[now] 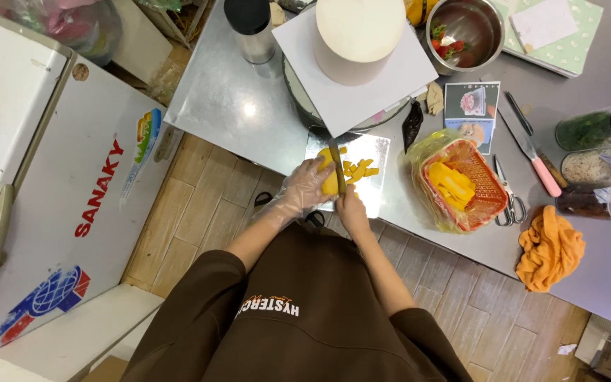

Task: The person puts on plastic gloves, peels and trims a mango using a scraper into a container, and places the fruit onto a metal board. They then cut the mango into small cubes using a knife.

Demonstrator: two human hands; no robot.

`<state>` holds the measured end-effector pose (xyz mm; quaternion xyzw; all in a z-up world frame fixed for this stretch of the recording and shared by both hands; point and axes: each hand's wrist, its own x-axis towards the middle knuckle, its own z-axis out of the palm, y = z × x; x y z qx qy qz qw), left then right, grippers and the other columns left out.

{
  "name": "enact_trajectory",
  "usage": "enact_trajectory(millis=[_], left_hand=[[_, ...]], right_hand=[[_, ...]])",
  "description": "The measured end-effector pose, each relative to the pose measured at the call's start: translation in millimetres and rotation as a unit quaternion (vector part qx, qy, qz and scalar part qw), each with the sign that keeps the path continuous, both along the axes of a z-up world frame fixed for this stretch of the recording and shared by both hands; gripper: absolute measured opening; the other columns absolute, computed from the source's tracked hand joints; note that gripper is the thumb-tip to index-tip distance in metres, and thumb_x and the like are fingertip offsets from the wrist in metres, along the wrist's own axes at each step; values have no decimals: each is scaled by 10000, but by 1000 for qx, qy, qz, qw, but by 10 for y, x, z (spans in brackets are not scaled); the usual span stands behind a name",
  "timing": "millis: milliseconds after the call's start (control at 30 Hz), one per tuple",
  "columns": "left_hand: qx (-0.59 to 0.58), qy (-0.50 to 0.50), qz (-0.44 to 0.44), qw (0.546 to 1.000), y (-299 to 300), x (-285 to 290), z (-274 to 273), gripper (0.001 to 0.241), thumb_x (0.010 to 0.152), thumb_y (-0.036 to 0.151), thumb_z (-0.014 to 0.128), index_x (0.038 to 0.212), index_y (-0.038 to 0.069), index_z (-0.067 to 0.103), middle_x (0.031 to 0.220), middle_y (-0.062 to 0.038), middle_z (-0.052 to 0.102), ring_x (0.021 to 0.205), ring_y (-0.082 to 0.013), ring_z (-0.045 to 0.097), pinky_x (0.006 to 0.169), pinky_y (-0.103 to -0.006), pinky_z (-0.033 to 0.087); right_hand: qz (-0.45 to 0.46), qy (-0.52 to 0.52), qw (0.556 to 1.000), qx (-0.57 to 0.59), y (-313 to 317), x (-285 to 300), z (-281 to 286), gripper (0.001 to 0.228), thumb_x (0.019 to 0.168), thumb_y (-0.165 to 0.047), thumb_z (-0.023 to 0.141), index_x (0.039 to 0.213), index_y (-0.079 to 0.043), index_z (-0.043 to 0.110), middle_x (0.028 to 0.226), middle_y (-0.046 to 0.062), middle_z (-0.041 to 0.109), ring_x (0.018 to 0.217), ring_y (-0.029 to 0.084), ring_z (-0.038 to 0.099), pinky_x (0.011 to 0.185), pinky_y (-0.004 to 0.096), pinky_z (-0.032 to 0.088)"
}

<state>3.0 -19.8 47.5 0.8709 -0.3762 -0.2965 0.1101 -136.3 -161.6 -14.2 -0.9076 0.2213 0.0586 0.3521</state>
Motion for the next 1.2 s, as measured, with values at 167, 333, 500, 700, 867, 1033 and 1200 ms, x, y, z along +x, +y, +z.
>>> enact_trajectory(millis=[167,333,500,700,867,1033,1200], left_hand=[[-61,-48,-1,997,56,-54,-450,1015,820,644,701,1591,146,268,1657,-180,223,1522,-345,236,1258,-411,180],[-132,-85,4,988,114,-89,-680,1005,835,653,676,1585,117,275,1665,-182,228,1534,-328,236,1260,-422,187],[-139,-98,2,985,129,-60,-254,902,864,637,654,1577,194,324,1637,-163,298,1515,-317,281,1238,-434,259],[-154,-185,-132,961,-110,134,98,467,1015,161,589,1467,275,555,1556,15,512,1475,-222,408,1262,-399,294],[83,-137,-269,950,-325,198,803,431,916,158,674,1343,154,621,1426,-36,574,1400,-247,447,1233,-418,270],[131,-93,-271,949,-333,198,1155,464,920,90,684,1374,165,626,1413,-45,604,1377,-225,495,1267,-428,258],[-95,-264,-210,937,-324,221,728,707,682,27,666,1373,177,651,1408,-69,617,1385,-256,510,1214,-472,240]], right_hand=[[6,-38,999,-20,71,-71,253,353,980,-159,489,1273,17,400,858,335,669,745,551,635,658,624,489],[-15,-7,1000,-7,152,-24,399,292,1006,-168,472,1239,-1,412,825,341,666,761,552,637,671,624,488],[-28,-23,999,-14,148,-9,330,244,1015,-175,481,1192,-13,436,837,334,672,766,549,644,679,623,491],[-4,-5,999,-36,21,-22,237,278,989,-176,509,1208,-16,448,829,309,686,767,532,658,687,616,505],[11,-9,999,-49,103,35,119,345,979,-186,519,1273,-20,447,818,300,686,739,523,660,654,612,511],[27,-10,997,-67,66,28,205,342,992,-189,514,1285,-22,455,827,299,686,721,521,661,647,605,514],[33,-14,997,-68,110,-173,582,380,976,-152,497,1325,-10,450,784,294,685,712,520,657,648,616,504]])
